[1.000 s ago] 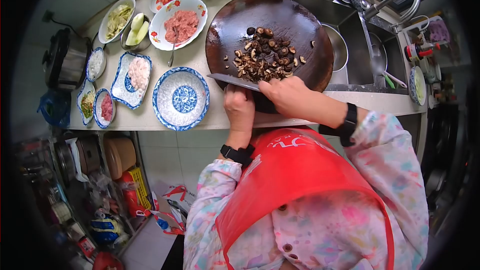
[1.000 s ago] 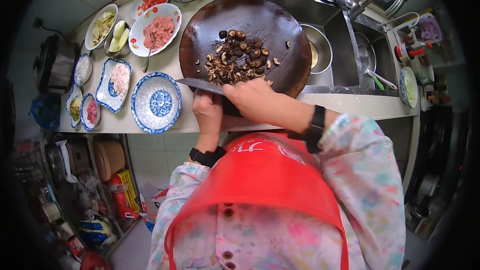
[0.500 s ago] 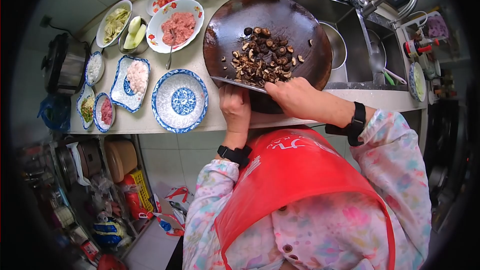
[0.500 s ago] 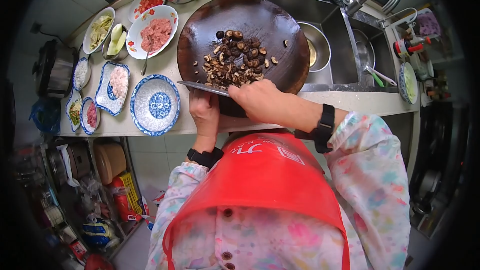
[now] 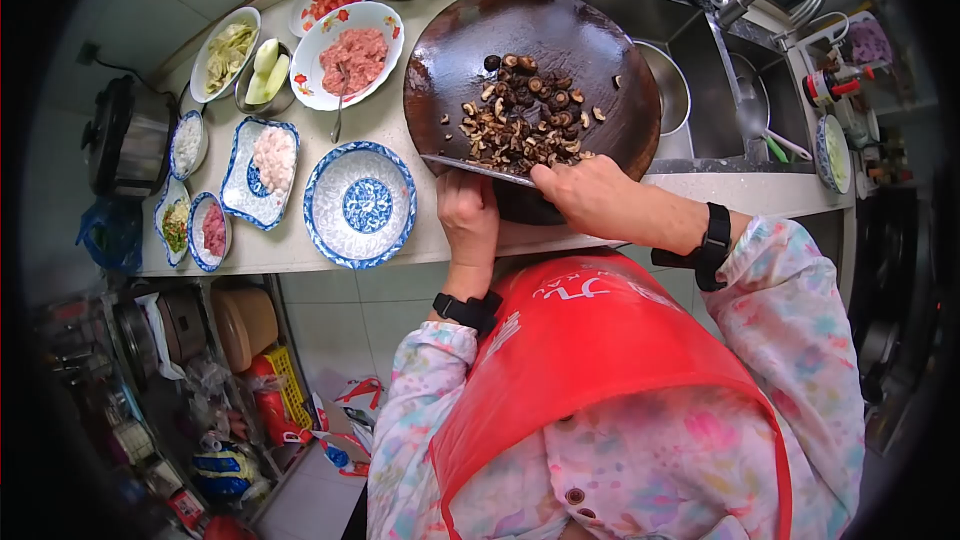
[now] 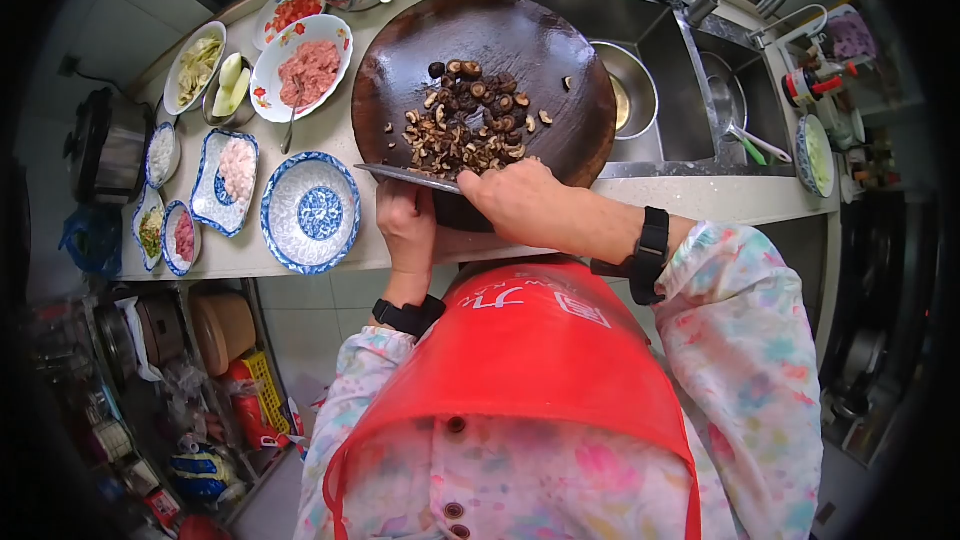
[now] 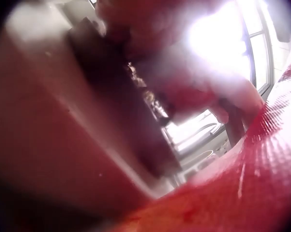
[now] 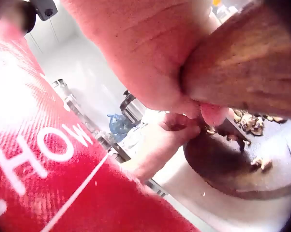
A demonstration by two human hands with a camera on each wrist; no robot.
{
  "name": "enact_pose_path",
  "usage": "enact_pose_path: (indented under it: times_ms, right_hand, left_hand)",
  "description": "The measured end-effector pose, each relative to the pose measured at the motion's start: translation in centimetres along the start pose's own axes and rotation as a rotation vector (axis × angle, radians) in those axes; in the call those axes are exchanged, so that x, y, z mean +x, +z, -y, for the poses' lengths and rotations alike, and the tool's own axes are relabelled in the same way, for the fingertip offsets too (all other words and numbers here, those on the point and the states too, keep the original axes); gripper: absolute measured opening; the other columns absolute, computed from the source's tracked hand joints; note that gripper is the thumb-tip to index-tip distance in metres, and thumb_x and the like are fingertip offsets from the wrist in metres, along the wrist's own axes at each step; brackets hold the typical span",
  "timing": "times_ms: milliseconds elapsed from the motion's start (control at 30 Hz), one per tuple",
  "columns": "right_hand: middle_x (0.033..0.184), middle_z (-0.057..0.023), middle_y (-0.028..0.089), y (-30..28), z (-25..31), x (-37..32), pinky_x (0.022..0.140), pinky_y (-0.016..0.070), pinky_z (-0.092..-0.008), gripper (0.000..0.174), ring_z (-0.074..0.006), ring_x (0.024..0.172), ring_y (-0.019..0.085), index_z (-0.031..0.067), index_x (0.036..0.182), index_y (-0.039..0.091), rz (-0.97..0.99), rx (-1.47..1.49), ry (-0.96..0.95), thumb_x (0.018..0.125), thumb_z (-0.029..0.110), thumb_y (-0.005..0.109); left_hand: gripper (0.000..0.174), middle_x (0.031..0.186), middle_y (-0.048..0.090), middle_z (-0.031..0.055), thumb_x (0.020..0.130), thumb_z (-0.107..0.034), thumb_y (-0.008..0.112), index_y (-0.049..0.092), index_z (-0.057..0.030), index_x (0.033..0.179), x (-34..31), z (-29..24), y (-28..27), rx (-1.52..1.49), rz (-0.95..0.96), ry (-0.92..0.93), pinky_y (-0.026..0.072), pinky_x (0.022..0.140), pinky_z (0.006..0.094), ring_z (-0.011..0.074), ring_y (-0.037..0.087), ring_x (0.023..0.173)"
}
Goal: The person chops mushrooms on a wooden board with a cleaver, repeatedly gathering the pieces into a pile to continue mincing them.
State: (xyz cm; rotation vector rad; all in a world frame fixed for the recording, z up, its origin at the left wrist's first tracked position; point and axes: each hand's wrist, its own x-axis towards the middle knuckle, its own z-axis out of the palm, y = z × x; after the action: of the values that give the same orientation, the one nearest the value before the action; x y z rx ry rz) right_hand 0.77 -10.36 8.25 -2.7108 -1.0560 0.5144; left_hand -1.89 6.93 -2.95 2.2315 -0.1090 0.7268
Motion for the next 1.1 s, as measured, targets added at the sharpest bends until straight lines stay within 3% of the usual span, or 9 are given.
enact_pose_path:
  times_ms: [67, 167, 300, 367, 500, 600, 800, 900, 1100]
  right_hand:
    - [0.072, -0.0173, 0.064, 0.1, 0.3, 1.1, 0.056, 0.0495, -0.0481, 0.019, -0.0352, 0.067, 0.065, 0.0011, 0.092, 0.050, 0.070, 0.000, 0.015, 0.076, 0.008, 0.059]
    - [0.073, -0.0167, 0.064, 1.1, 0.0, 2.6, 0.055, 0.0476, -0.0464, 0.019, -0.0365, 0.066, 0.064, 0.0019, 0.092, 0.047, -0.065, 0.046, -0.060, 0.083, 0.013, 0.060]
    - [0.072, -0.0171, 0.063, 1.7, -0.8, 1.3, 0.056, 0.0476, -0.0467, 0.019, -0.0357, 0.067, 0.064, 0.0035, 0.094, 0.047, -0.158, 0.109, 0.037, 0.085, 0.015, 0.059]
    - [0.071, -0.0169, 0.063, 1.2, -0.5, 0.5, 0.056, 0.0475, -0.0468, 0.020, -0.0358, 0.066, 0.063, 0.0029, 0.093, 0.047, -0.114, 0.067, 0.029, 0.085, 0.016, 0.060]
    - [0.073, -0.0188, 0.065, 0.1, 0.1, -0.3, 0.058, 0.0498, -0.0453, 0.020, -0.0351, 0.069, 0.066, 0.0007, 0.093, 0.049, -0.056, 0.010, 0.006, 0.076, 0.006, 0.059]
    - [0.072, -0.0197, 0.064, -0.1, 0.2, 0.9, 0.057, 0.0502, -0.0452, 0.021, -0.0360, 0.070, 0.066, -0.0006, 0.092, 0.049, 0.044, 0.033, 0.012, 0.074, 0.004, 0.059]
    - [0.071, -0.0190, 0.063, 1.4, 0.6, 3.1, 0.057, 0.0473, -0.0484, 0.019, -0.0384, 0.068, 0.063, 0.0007, 0.096, 0.046, -0.075, 0.149, -0.015, 0.083, 0.010, 0.058]
    - [0.070, -0.0201, 0.064, 1.7, -0.1, 2.0, 0.057, 0.0498, -0.0462, 0.018, -0.0368, 0.068, 0.066, -0.0007, 0.093, 0.050, -0.170, 0.144, 0.045, 0.080, 0.009, 0.058]
    - [0.071, -0.0207, 0.064, 0.4, 0.7, 0.4, 0.057, 0.0496, -0.0471, 0.018, -0.0365, 0.068, 0.066, -0.0016, 0.093, 0.049, -0.019, 0.090, 0.047, 0.079, 0.007, 0.058]
  left_hand:
    - [0.010, 0.081, 0.057, 0.0156, 0.074, 0.004, 0.062, 0.061, -0.0016, 0.082, -0.1, 0.1, -0.1, 0.019, -0.001, 0.007, 0.0453, 0.071, 0.0446, 0.0366, 0.054, 0.080]
    - [0.009, 0.084, 0.060, 0.0146, 0.074, 0.001, 0.064, 0.062, -0.0023, 0.083, 0.1, 0.2, -0.2, 0.074, 0.028, -0.003, 0.0467, 0.072, 0.0415, 0.0347, 0.057, 0.081]
    - [0.009, 0.088, 0.062, 0.0137, 0.075, 0.001, 0.064, 0.063, -0.0021, 0.083, 0.1, 0.0, -0.4, -0.024, -0.008, -0.009, 0.0474, 0.073, 0.0394, 0.0329, 0.058, 0.082]
    - [0.011, 0.091, 0.060, 0.0138, 0.073, 0.001, 0.065, 0.063, -0.0020, 0.084, 0.1, 0.1, -0.5, -0.141, 0.017, -0.200, 0.0468, 0.073, 0.0410, 0.0334, 0.058, 0.083]
    - [0.009, 0.085, 0.060, 0.0141, 0.073, 0.001, 0.066, 0.062, -0.0020, 0.080, 0.7, 0.0, -0.6, -0.126, 0.045, -0.264, 0.0469, 0.072, 0.0415, 0.0345, 0.058, 0.080]
    - [0.009, 0.082, 0.059, 0.0144, 0.073, 0.000, 0.067, 0.063, -0.0024, 0.080, 1.0, 0.1, -0.7, -0.140, 0.038, -0.249, 0.0463, 0.071, 0.0415, 0.0349, 0.058, 0.079]
    - [0.006, 0.083, 0.061, 0.0145, 0.075, -0.001, 0.064, 0.063, -0.0020, 0.081, 0.5, 0.7, -0.8, -0.045, 0.056, -0.200, 0.0462, 0.072, 0.0422, 0.0350, 0.058, 0.080]
    - [0.005, 0.083, 0.062, 0.0148, 0.077, -0.001, 0.063, 0.063, -0.0008, 0.081, 0.4, 0.6, -0.7, -0.047, 0.016, -0.134, 0.0476, 0.069, 0.0384, 0.0333, 0.060, 0.076]
    - [0.004, 0.083, 0.060, 0.0153, 0.074, 0.002, 0.061, 0.059, -0.0008, 0.077, 0.5, 0.1, -0.5, -0.037, 0.008, -0.187, 0.0456, 0.073, 0.0434, 0.0357, 0.057, 0.081]
